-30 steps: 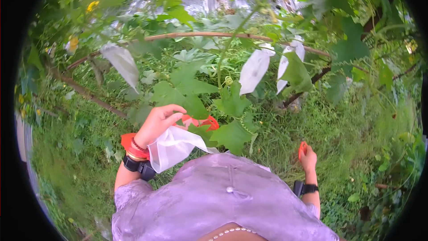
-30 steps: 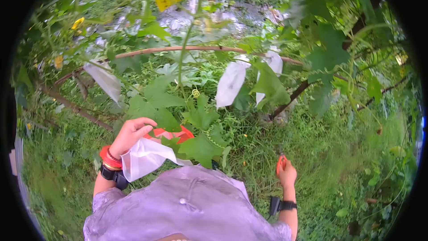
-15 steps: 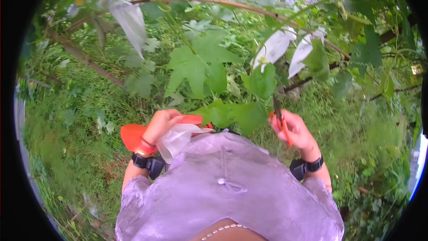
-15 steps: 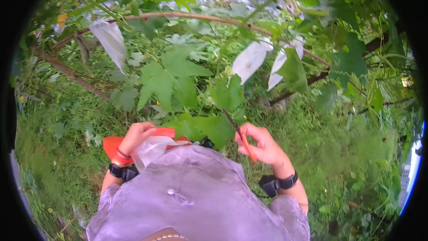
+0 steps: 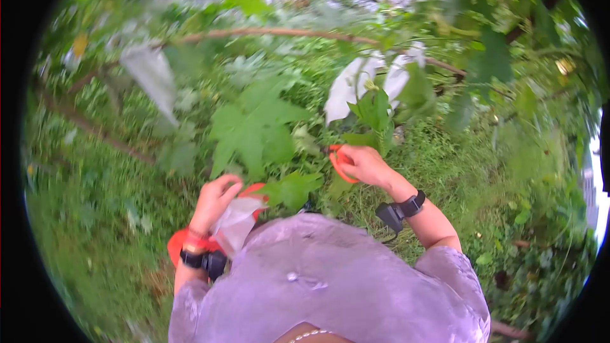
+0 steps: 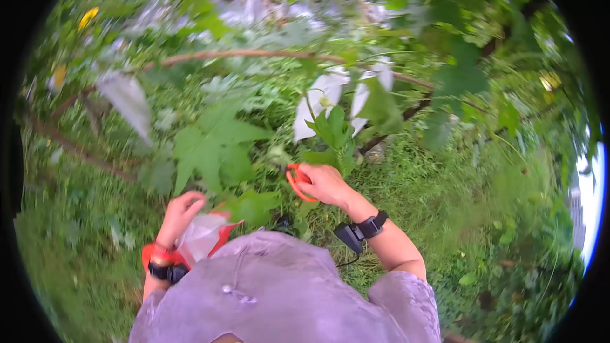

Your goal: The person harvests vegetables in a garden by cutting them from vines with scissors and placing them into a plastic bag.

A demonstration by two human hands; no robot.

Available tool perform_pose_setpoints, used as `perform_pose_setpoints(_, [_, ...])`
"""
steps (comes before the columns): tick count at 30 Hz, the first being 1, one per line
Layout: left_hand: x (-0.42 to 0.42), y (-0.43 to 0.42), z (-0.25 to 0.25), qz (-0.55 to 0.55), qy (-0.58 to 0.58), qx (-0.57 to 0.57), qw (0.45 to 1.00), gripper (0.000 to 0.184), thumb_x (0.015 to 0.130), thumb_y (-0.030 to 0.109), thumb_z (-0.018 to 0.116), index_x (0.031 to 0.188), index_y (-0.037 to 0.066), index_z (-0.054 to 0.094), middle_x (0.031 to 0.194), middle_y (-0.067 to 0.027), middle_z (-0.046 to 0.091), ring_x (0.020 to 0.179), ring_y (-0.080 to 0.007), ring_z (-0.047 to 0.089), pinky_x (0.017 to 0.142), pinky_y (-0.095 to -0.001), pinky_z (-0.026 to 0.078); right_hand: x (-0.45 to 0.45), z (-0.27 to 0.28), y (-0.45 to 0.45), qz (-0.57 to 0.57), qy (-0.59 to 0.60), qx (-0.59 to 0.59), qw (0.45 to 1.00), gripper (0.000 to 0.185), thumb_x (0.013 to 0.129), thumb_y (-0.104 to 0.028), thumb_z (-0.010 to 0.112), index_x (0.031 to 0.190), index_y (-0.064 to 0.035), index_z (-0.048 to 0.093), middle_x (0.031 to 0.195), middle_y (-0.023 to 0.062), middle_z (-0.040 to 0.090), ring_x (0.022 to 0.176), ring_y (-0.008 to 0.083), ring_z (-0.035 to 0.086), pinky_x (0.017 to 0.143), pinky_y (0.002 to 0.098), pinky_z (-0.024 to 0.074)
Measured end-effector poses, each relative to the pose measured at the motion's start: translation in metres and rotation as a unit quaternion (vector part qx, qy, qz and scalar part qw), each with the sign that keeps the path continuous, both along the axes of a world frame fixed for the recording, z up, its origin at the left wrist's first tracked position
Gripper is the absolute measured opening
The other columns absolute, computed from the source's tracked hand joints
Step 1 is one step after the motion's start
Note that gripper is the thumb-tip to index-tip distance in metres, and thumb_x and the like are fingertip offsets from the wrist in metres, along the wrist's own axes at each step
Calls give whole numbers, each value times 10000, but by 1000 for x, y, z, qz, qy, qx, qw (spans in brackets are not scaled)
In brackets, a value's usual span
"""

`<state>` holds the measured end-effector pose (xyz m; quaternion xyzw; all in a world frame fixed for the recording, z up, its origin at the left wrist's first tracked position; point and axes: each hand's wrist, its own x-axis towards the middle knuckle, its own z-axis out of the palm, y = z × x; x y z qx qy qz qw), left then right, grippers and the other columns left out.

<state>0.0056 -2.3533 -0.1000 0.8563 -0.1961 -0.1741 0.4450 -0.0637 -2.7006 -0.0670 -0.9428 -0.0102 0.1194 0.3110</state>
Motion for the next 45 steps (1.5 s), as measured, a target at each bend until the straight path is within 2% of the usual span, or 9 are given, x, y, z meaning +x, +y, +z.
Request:
perform_pose_setpoints(2, [5, 17, -15, 23, -36, -18, 999, 192, 805, 176, 567, 903, 15, 604, 702, -106, 593, 594, -146, 537, 567, -254, 424, -21, -18, -31, 44, -18, -36, 998, 212, 741, -254, 582, 890, -104, 562, 650, 100, 566, 617, 295, 561, 544, 383, 427])
perform_pose_setpoints(8, [1, 32, -28, 87, 66, -41, 993, 186, 821, 143, 546, 862, -33, 591, 738, -75, 611, 671, -80, 525, 626, -225, 428, -98, -48, -94, 72, -40, -186, 979, 237, 706, -248, 613, 929, -168, 611, 768, 45, 596, 776, 226, 562, 677, 357, 399])
perform_pose_setpoints(13, [9, 2, -10, 59, 53, 10, 997, 194, 822, 147, 546, 869, -37, 584, 732, -57, 607, 676, -89, 534, 630, -224, 431, -102, -8, -118, -111, -201, -324, 918, 266, 647, -169, 643, 905, -118, 608, 825, 50, 563, 877, 205, 526, 764, 353, 372])
perform_pose_setpoints(20, [10, -17, -27, 29, 123, -35, 991, 243, 862, 189, 516, 1051, 37, 519, 894, -30, 579, 835, -95, 541, 766, -227, 418, -34, 65, -69, -28, -363, -221, 905, 261, 618, -115, 666, 869, -118, 593, 811, 20, 528, 857, 186, 509, 812, 357, 352])
perform_pose_setpoints(26, [-5, -13, -20, 54, -5, -9, 998, 194, 810, 177, 564, 878, -2, 599, 776, -114, 636, 686, -155, 602, 624, -285, 463, 37, 82, -61, -51, -416, -209, 883, 191, 648, -146, 642, 829, -111, 595, 814, 28, 546, 858, 189, 515, 806, 359, 339])
perform_pose_setpoints(28, [-7, 1, -21, 51, 2, 63, 997, 137, 798, 103, 541, 843, -16, 591, 697, -40, 580, 655, -77, 508, 610, -228, 427, 52, 97, -61, -39, -464, -207, 860, 193, 639, -122, 640, 825, -105, 592, 812, 31, 555, 834, 193, 521, 812, 366, 340])
perform_pose_setpoints(34, [-16, 23, -50, 134, 37, -85, 987, 173, 792, 172, 584, 797, -1, 593, 615, -42, 546, 596, -82, 453, 556, -226, 398, 70, 121, -96, 11, -423, -392, 817, 109, 675, -130, 581, 784, -124, 580, 785, 16, 553, 835, 173, 525, 802, 361, 343])
perform_pose_setpoints(37, [-18, 17, -19, 99, 64, -39, 992, 198, 830, 145, 552, 918, -27, 598, 808, -86, 628, 709, -127, 531, 652, -258, 429, 59, 138, -116, 19, -383, -458, 802, 118, 694, -142, 568, 810, -129, 582, 735, 8, 526, 832, 174, 525, 807, 374, 356])
perform_pose_setpoints(45, [17, -2, -29, 13, 38, 30, 999, 264, 856, 190, 518, 968, -40, 580, 881, -114, 630, 787, -156, 561, 706, -279, 436, -39, 183, -74, -17, -613, -226, 757, 289, 629, -159, 665, 897, -96, 579, 790, 24, 533, 793, 215, 516, 802, 394, 386])
